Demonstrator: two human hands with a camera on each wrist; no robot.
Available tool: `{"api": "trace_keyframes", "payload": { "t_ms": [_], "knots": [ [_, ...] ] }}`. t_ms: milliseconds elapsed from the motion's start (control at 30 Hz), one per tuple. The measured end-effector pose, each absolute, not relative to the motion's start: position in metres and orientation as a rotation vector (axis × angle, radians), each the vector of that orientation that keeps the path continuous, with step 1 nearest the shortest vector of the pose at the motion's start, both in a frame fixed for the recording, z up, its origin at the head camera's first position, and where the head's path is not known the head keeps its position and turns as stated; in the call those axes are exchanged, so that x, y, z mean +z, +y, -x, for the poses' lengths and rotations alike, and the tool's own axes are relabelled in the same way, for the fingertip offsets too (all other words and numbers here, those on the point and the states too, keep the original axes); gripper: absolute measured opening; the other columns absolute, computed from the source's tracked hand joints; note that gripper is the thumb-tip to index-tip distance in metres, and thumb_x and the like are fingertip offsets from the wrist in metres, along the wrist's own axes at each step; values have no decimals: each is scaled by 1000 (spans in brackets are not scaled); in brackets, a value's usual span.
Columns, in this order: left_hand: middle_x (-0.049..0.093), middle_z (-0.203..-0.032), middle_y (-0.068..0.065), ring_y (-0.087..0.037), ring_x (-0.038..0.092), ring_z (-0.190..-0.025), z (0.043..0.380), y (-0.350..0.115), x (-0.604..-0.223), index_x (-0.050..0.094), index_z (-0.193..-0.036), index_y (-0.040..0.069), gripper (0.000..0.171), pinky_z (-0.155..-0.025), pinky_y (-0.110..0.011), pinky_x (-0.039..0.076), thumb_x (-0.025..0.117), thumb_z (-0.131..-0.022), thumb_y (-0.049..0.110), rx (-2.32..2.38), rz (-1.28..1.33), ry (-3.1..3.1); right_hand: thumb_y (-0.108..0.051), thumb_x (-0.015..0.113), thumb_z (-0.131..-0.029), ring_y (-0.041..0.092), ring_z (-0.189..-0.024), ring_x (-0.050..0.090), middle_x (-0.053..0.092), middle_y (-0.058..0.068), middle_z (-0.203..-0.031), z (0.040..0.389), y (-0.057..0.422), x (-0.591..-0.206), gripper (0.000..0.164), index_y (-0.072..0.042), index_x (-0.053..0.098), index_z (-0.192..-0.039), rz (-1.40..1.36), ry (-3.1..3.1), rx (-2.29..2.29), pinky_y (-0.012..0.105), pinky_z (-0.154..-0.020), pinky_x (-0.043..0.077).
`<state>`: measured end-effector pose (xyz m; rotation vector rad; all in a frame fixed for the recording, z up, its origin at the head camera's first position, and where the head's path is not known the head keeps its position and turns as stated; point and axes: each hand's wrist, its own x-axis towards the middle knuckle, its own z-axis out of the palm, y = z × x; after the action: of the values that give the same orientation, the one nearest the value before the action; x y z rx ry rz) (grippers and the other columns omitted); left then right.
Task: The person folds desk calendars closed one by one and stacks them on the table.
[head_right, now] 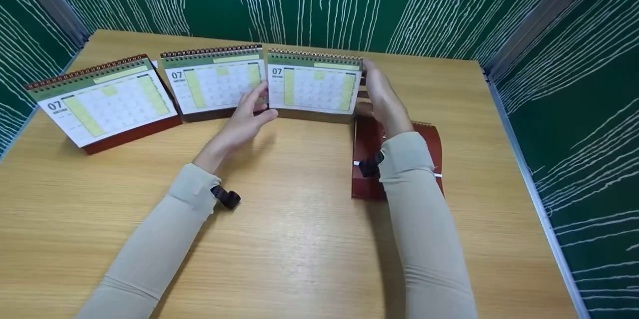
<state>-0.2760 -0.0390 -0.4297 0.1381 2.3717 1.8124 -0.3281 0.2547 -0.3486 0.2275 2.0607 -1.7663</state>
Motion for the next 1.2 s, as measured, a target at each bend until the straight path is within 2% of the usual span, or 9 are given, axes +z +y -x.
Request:
{"api": "trace_keyframes", "payload": {
  "t_ms": [267,367,533,700,933,1200],
  "knots": [
    [23,-165,-8,-26,37,-140,276,-40,-430,17,-172,22,82,-117,-36,36,63,-104,21,1821,-169,2365,-52,21,-114,24,-130,46,47,1,-143,331,252,-342,55,-19,48,-149,-235,2092,-1811,46,-121,31],
    [26,-162,-10,-27,37,-139,274,-40,-430,16,-172,21,82,-114,-35,36,62,-105,20,1819,-186,2371,-52,20,-114,24,-132,44,46,2,-145,332,252,-338,58,-16,46,-151,-230,2101,-1819,46,-122,30],
    [24,-164,-9,-27,37,-141,273,-40,-429,16,-172,21,82,-116,-36,37,62,-105,21,1822,-172,2370,-57,17,-113,26,-141,38,40,4,-155,334,250,-328,67,-17,35,-164,-219,2111,-1800,45,-127,26],
    [23,-166,-9,-27,38,-143,274,-39,-429,16,-172,22,81,-118,-39,36,62,-105,21,1820,-165,2366,-57,17,-113,28,-148,34,35,5,-163,335,250,-320,68,-21,27,-170,-206,2129,-1788,45,-130,24],
    [23,-166,-10,-28,38,-144,275,-38,-428,17,-172,24,80,-119,-42,37,61,-106,19,1827,-162,2354,-57,18,-113,29,-152,32,34,5,-166,334,251,-313,67,-22,28,-170,-192,2148,-1786,45,-130,22],
    [23,-167,-11,-29,38,-144,274,-40,-428,16,-172,23,81,-119,-41,37,62,-106,20,1830,-174,2356,-58,20,-112,28,-149,36,38,5,-163,333,249,-307,67,-22,33,-168,-148,2225,-1752,46,-129,24]
  ]
}}
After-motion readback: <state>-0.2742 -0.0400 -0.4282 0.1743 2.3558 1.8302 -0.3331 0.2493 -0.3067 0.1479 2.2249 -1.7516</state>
